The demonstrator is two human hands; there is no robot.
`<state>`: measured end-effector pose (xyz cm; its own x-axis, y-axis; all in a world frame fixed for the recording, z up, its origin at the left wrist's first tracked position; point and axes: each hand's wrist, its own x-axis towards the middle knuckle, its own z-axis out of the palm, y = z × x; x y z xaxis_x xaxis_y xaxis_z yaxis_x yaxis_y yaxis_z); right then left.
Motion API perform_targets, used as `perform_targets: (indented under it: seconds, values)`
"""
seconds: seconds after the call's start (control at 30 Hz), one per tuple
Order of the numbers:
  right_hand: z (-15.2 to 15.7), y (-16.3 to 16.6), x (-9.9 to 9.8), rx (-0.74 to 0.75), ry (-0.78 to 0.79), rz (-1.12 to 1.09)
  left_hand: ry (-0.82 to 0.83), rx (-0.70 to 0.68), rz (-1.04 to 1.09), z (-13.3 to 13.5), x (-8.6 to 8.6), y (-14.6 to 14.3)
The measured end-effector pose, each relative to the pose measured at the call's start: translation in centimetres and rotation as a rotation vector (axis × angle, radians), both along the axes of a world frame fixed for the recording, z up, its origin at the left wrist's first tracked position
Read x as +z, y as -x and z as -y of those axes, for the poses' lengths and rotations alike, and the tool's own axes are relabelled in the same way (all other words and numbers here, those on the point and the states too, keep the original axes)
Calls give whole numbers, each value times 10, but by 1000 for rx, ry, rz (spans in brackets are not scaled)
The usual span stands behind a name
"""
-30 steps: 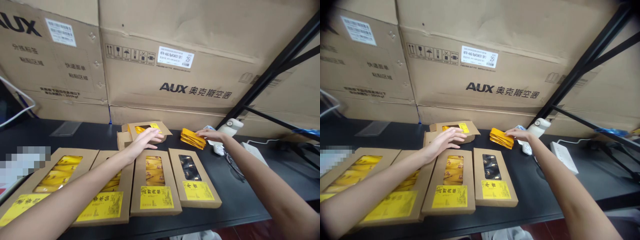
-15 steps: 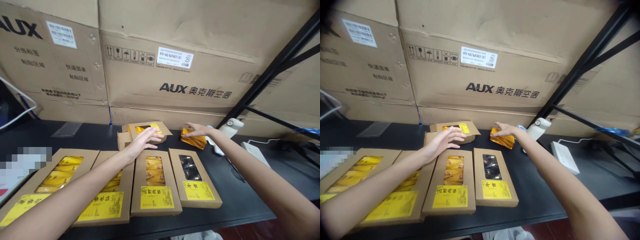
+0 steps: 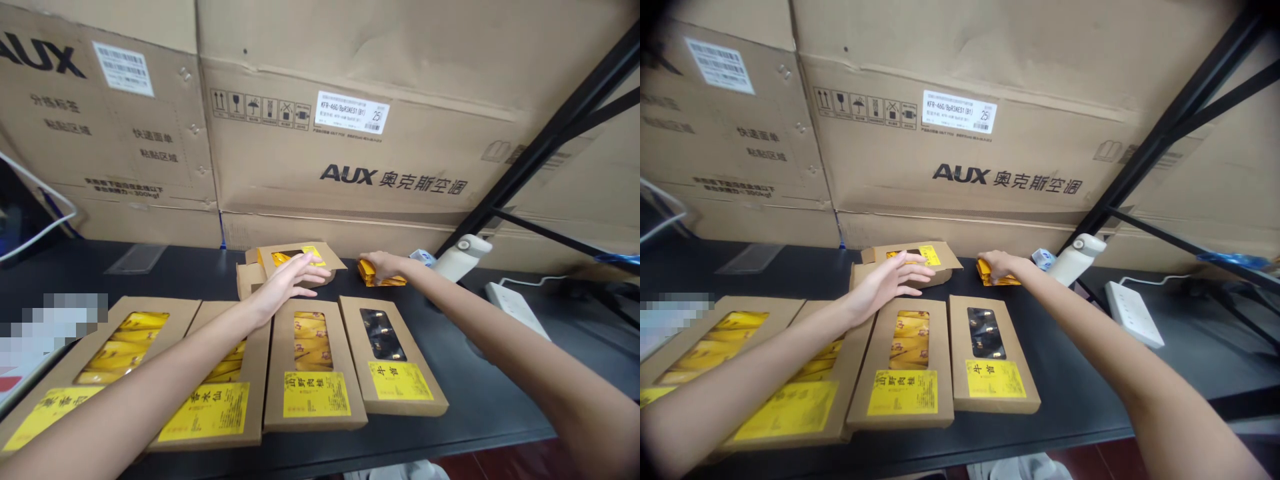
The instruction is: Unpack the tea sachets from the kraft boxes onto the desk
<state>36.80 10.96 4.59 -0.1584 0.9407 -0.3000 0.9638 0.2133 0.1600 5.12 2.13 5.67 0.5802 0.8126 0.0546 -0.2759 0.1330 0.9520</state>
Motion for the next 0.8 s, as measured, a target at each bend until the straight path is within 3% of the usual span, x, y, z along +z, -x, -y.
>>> perform_targets:
  seconds: [0.27, 0.53, 0.8]
  values:
    - [29, 2, -1, 335, -64, 199, -15, -10, -10, 1, 1, 0]
    - [30, -24, -9, 475, -195, 220, 18, -11, 18, -1, -1, 1]
    - [38, -30, -3, 548, -152, 198, 23, -62, 2, -1, 0, 2]
